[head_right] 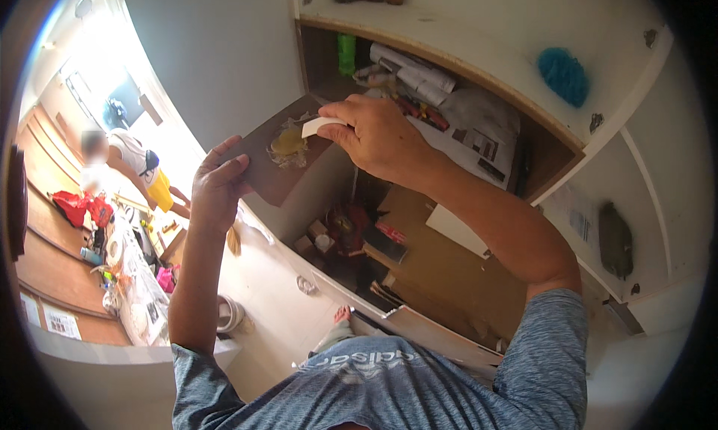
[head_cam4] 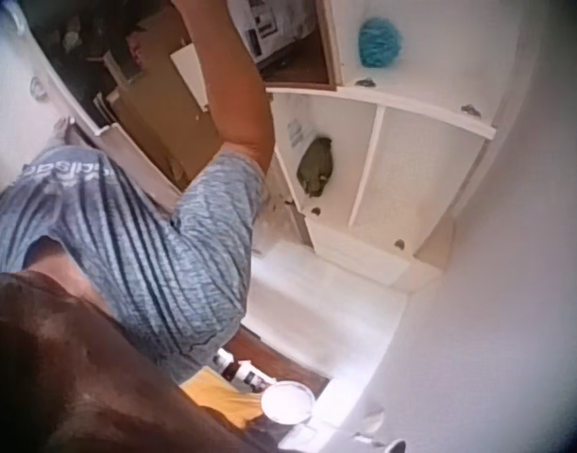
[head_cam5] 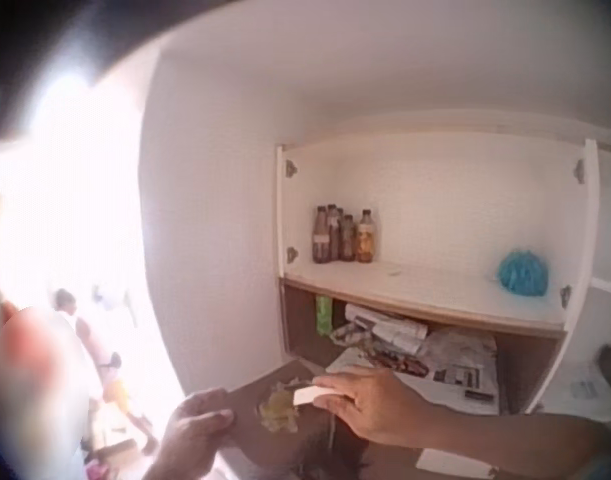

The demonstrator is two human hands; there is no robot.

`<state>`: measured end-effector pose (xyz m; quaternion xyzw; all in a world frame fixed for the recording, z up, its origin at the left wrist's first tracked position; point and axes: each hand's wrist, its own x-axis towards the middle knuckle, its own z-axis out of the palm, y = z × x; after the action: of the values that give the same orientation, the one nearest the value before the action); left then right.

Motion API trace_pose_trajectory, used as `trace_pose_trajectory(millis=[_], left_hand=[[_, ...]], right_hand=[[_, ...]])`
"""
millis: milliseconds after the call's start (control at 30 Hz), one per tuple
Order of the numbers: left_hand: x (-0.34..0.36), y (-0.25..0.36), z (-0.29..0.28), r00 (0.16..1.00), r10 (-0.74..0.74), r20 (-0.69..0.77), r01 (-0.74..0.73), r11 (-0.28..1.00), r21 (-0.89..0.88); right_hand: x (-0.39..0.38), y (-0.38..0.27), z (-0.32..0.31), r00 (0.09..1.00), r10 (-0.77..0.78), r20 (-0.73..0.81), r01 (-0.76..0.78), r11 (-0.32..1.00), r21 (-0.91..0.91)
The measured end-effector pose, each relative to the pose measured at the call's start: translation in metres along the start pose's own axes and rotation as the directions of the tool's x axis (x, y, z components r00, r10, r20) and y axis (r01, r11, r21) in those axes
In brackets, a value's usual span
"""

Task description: The person uses a hand plane to smooth the edge of a wooden board. They then measure and cut a strip of white edge banding, apply glue to a sanding block, and use the block to press the banding onto the edge of a cabinet door.

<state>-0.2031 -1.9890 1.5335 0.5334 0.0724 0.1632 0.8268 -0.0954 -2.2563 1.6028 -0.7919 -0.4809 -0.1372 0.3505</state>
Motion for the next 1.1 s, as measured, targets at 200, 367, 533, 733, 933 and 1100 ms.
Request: trace_pose_trajectory(millis=[200,367,533,733,933,1100], left_hand=[[0.063,0.029,-0.007,0.999,-0.004,0.041,0.0,0.996,0.088],[0.136,0.028,0.042,0.991,0.015,0.134,-0.019,0.999,0.028],[0.258,0.032,0.101,0.976,-0.001,0.219,-0.019,0.996,0.091],[0.358,0.02,0.18,0.95,-0.046,0.308,-0.023,0.976,0.216],[0.408,-0.01,0.236,0.891,-0.205,0.405,-0.005,0.887,0.461],[0.456,-0.017,0.253,0.896,0.011,0.443,-0.425,0.305,0.852]], right_hand=[[0.035,0.002,-0.003,0.981,0.181,-0.066,-0.168,0.972,0.161],[0.005,0.014,-0.018,0.905,0.342,-0.254,-0.276,0.925,0.262],[-0.028,0.012,-0.061,0.783,0.493,-0.38,-0.38,0.862,0.335],[-0.079,0.012,-0.105,0.676,0.551,-0.49,-0.494,0.832,0.254],[-0.103,0.022,-0.13,0.575,0.627,-0.526,-0.585,0.764,0.272],[-0.084,0.032,-0.128,0.62,0.573,-0.536,-0.59,0.791,0.163]])
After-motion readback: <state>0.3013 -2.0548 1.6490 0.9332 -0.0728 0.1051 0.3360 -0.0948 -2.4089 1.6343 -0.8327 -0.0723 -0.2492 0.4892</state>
